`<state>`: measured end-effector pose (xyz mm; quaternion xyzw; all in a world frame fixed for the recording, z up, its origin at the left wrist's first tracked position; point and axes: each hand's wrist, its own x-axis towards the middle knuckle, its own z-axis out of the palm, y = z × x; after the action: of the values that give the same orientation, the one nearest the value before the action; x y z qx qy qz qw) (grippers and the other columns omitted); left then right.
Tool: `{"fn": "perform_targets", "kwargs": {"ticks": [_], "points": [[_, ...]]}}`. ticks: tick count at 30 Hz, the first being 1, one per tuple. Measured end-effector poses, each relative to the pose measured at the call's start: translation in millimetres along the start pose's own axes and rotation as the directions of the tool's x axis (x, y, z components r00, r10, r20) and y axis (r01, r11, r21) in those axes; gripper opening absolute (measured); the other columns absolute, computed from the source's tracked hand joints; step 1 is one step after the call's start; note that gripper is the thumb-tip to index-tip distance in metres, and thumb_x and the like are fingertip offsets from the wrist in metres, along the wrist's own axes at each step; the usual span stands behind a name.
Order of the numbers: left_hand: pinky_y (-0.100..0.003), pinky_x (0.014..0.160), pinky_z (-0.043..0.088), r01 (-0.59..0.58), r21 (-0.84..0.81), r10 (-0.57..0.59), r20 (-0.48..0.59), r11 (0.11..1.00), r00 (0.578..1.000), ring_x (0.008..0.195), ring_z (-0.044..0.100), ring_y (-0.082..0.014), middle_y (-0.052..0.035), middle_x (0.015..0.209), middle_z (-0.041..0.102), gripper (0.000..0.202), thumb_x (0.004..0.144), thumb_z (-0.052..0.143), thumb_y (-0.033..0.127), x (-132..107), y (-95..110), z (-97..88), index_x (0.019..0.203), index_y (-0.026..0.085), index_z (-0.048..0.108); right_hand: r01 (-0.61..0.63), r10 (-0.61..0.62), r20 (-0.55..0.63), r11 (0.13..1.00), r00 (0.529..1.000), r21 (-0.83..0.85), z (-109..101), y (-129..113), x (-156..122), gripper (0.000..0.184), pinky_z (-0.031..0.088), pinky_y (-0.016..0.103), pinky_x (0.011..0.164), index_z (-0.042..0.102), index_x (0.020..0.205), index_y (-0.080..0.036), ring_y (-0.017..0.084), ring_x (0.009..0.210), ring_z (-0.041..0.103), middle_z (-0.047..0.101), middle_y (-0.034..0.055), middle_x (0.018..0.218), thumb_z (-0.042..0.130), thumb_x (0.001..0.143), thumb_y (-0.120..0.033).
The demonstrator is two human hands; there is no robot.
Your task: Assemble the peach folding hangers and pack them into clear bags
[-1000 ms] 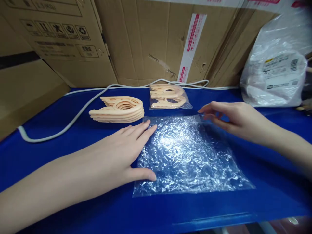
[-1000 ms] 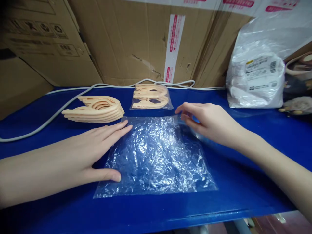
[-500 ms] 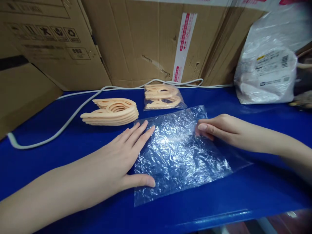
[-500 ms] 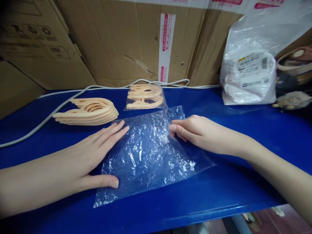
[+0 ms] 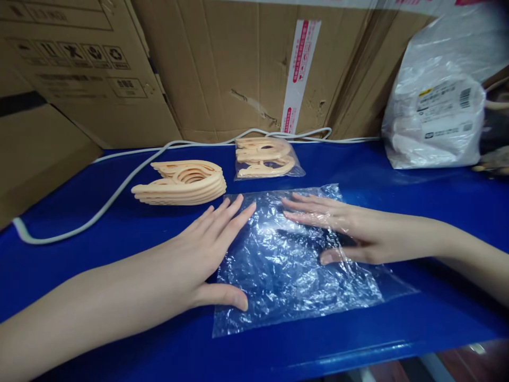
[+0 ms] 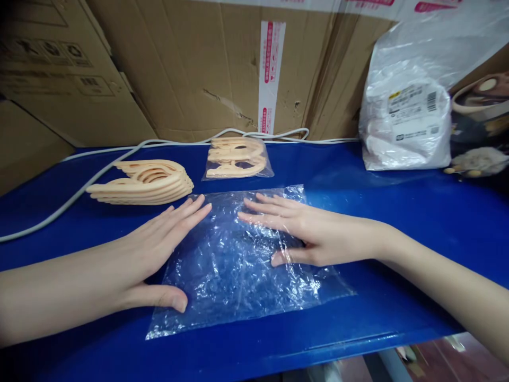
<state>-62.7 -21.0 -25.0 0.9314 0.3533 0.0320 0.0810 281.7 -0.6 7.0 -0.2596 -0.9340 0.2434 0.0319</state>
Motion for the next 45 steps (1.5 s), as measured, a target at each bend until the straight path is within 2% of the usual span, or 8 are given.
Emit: {"fn": "perform_targets", "kwargs": {"ticks": [3,10,14,18,28,37,43,45], "points": [[-0.059,0.119,0.038,0.022,-0.025,-0.022,0.011,0.999,1.000,0.158,0.015,-0.0424,-0.0122,0.175,0.001,0.115,0.084,0.053,0.085,0.5,0.4,-1.3,0.164,0.037,-0.014,-0.005,0.005,0.021,1.000,1.000,0.001,-3.1,-3.9,-2.4,0.087,0.013,0.051,0.130,0.012,0.167,-0.030,0.025,0.161,0.007,0.011,0.0047,0.174,0.063,0.098,-0.046],[-0.064,0.118,0.037,0.056,-0.046,-0.054,0.057,0.997,0.997,0.158,0.012,-0.0448,-0.0116,0.175,-0.003,0.116,0.083,0.053,0.086,-0.1,2.2,-8.1,0.163,0.039,-0.017,-0.058,0.059,0.047,0.998,0.997,-0.025,-4.4,-7.7,-4.5,0.084,0.015,0.047,0.131,0.014,0.167,-0.020,0.024,0.161,0.007,0.007,0.0076,0.174,0.055,0.101,-0.050],[-0.067,0.117,0.037,0.099,-0.082,-0.091,0.095,0.992,0.991,0.157,0.012,-0.0472,-0.0075,0.175,-0.006,0.119,0.079,0.055,0.088,1.3,4.6,-10.8,0.162,0.042,-0.017,-0.013,0.013,0.010,0.998,1.000,-0.067,-2.3,-6.0,-8.0,0.084,0.016,0.044,0.130,0.006,0.168,-0.026,0.021,0.161,0.007,0.005,0.0031,0.174,0.055,0.102,-0.048],[-0.065,0.119,0.036,0.168,-0.123,-0.163,0.045,0.978,0.986,0.157,0.016,-0.0471,-0.0039,0.176,-0.002,0.118,0.074,0.049,0.095,2.1,7.5,-12.1,0.163,0.044,-0.010,-0.018,0.017,-0.011,0.996,1.000,-0.089,-1.3,-6.1,-11.8,0.086,0.017,0.042,0.130,0.002,0.168,-0.031,0.021,0.161,0.009,0.005,0.0002,0.175,0.057,0.102,-0.046],[-0.068,0.112,0.042,0.055,-0.090,-0.051,0.038,0.994,0.998,0.153,0.023,-0.0535,-0.0114,0.176,-0.001,0.135,0.066,0.062,0.094,3.8,-3.3,-9.0,0.163,0.041,-0.015,-0.084,0.087,0.032,0.993,0.996,-0.086,-7.8,-12.5,-12.0,0.086,0.021,0.050,0.127,0.004,0.167,-0.036,0.026,0.161,0.008,0.000,0.0016,0.175,0.056,0.100,-0.053],[-0.068,0.115,0.040,0.036,-0.080,-0.037,-0.009,0.996,0.999,0.153,0.024,-0.0526,-0.0136,0.176,0.004,0.136,0.065,0.062,0.094,3.6,-8.2,-4.0,0.165,0.038,-0.010,-0.201,0.217,0.101,0.968,0.971,-0.147,-22.9,-3.8,-37.1,0.080,0.037,0.048,0.122,0.024,0.161,-0.051,0.029,0.157,0.023,0.014,-0.0049,0.174,0.068,0.094,-0.048],[-0.057,0.122,0.037,-0.008,-0.073,0.005,-0.048,0.997,0.999,0.158,0.020,-0.0417,-0.0061,0.176,0.002,0.122,0.077,0.063,0.085,11.9,-0.3,-30.9,0.165,0.039,-0.007,-0.239,0.263,0.069,0.939,0.962,-0.246,-21.0,13.0,-49.0,0.090,0.033,0.042,0.125,0.017,0.164,-0.047,0.026,0.159,0.022,0.013,-0.0046,0.175,0.069,0.092,-0.055],[-0.051,0.124,0.035,-0.021,-0.054,0.014,-0.133,0.998,0.991,0.158,0.023,-0.0356,-0.0054,0.176,0.011,0.107,0.086,0.061,0.076,17.7,-3.3,-47.7,0.167,0.034,0.004,-0.254,0.282,0.082,0.934,0.956,-0.250,-20.7,14.3,-48.6,0.093,0.033,0.040,0.125,0.015,0.165,-0.044,0.025,0.159,0.021,0.013,-0.0042,0.175,0.068,0.091,-0.059]]}}
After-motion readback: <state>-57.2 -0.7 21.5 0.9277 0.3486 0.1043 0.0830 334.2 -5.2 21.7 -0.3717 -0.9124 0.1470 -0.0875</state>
